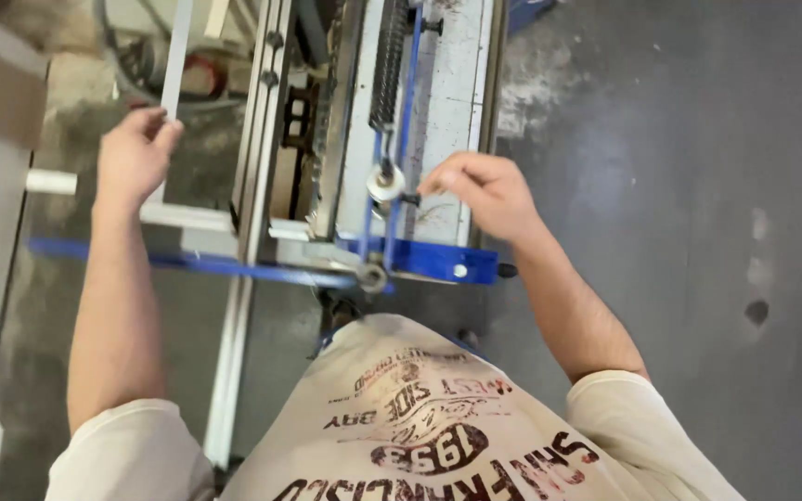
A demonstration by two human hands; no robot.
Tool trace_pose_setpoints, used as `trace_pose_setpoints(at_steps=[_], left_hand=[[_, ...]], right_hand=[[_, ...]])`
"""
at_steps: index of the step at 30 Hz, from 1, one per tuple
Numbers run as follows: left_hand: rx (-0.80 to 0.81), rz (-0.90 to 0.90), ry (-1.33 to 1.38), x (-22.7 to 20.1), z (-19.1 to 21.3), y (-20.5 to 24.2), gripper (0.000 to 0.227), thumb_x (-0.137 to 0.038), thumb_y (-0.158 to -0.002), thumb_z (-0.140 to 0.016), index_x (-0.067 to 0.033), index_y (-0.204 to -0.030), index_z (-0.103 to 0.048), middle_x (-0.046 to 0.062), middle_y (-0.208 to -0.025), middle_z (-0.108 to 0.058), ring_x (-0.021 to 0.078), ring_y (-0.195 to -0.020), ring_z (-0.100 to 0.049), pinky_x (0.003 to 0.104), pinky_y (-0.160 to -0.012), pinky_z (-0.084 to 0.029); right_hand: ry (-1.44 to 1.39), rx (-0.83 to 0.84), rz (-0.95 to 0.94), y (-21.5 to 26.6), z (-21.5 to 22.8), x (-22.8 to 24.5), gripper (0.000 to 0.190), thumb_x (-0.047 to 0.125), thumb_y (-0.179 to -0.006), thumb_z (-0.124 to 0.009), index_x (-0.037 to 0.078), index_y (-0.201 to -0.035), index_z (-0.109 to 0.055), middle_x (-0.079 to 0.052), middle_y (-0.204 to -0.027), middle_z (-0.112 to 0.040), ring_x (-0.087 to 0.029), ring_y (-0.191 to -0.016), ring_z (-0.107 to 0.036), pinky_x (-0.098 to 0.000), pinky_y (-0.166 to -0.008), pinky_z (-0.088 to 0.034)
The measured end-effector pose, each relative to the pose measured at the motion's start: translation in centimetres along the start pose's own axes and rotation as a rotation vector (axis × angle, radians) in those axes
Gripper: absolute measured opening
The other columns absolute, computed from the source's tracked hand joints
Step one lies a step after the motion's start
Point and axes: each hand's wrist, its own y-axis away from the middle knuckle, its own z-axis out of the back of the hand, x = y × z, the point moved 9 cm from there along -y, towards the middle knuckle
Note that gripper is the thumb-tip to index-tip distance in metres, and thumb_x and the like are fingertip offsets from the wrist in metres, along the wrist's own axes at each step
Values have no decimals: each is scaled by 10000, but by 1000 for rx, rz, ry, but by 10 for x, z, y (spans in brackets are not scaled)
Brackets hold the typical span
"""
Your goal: The person operates a blue woodworking machine to process white rectangular panels, feeding them through the mechanism and stacking the finished pieces. They then retrieve a tool from a drawer and use it to adjust a component on the machine's internal mechanism before returning to the machine to make further adjustments.
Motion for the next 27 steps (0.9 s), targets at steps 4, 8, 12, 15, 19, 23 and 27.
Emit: trace_pose_setpoints(at_steps=[4, 8, 12, 15, 19, 23, 27], left_hand=[[-432, -186, 152, -112, 39, 200, 198, -144, -1123, -646, -17, -1241, -741, 113, -1082, -748, 217, -990, -693, 354, -894, -501], [-731, -38, 184, -132, -45, 368, 244, -62, -1103, -629, -79, -870, -703, 50, -823, -702, 169, -755, -622, 347, -725, -453], [-555, 278, 329, -151, -205, 428, 147, -190, -1026, -648, -161, -981, -784, -7, -902, -755, 118, -809, -665, 307, -771, -501], [-352, 231, 368, -183, -316, 421, 166, -240, -982, -663, -125, -990, -781, 8, -1007, -795, 157, -893, -735, 309, -810, -541], [-217, 181, 376, -223, -404, 380, 328, -329, -929, -695, -95, -1159, -707, 112, -1155, -705, 299, -1062, -683, 404, -936, -519], [-402, 175, 533, -254, -393, 330, 322, -234, -949, -665, -39, -1205, -666, 135, -1209, -687, 311, -1158, -645, 386, -1043, -470], [-484, 253, 441, -243, -402, 296, 377, -262, -952, -660, -27, -1247, -663, 201, -1352, -646, 360, -1268, -597, 442, -1110, -439]], right_hand=[[63, -69, -322, 83, 34, -113, 229, 207, -1052, -575, 104, -918, -730, -3, -885, -739, -99, -801, -665, -267, -776, -537], [11, 73, -572, 178, 16, -241, 179, 192, -995, -635, 129, -838, -694, 6, -765, -737, -65, -642, -610, -223, -641, -499], [308, 46, -588, 208, 28, -301, 152, 281, -933, -688, 158, -929, -775, 16, -911, -760, -110, -867, -698, -262, -833, -511], [356, 42, -596, 188, 31, -305, 177, 295, -954, -643, 150, -866, -692, 5, -831, -713, -137, -810, -664, -328, -787, -491], [174, 144, -561, 106, 0, -284, 319, 442, -972, -598, 129, -949, -659, -11, -852, -727, -131, -803, -676, -307, -766, -521], [338, -32, 249, 16, -2, -170, 466, 493, -924, -739, 71, -1075, -612, -80, -1017, -604, -224, -934, -578, -350, -816, -458], [387, 24, 565, -28, -18, -94, 662, 590, -881, -754, 9, -1138, -569, -142, -1095, -584, -301, -1034, -547, -417, -929, -436]])
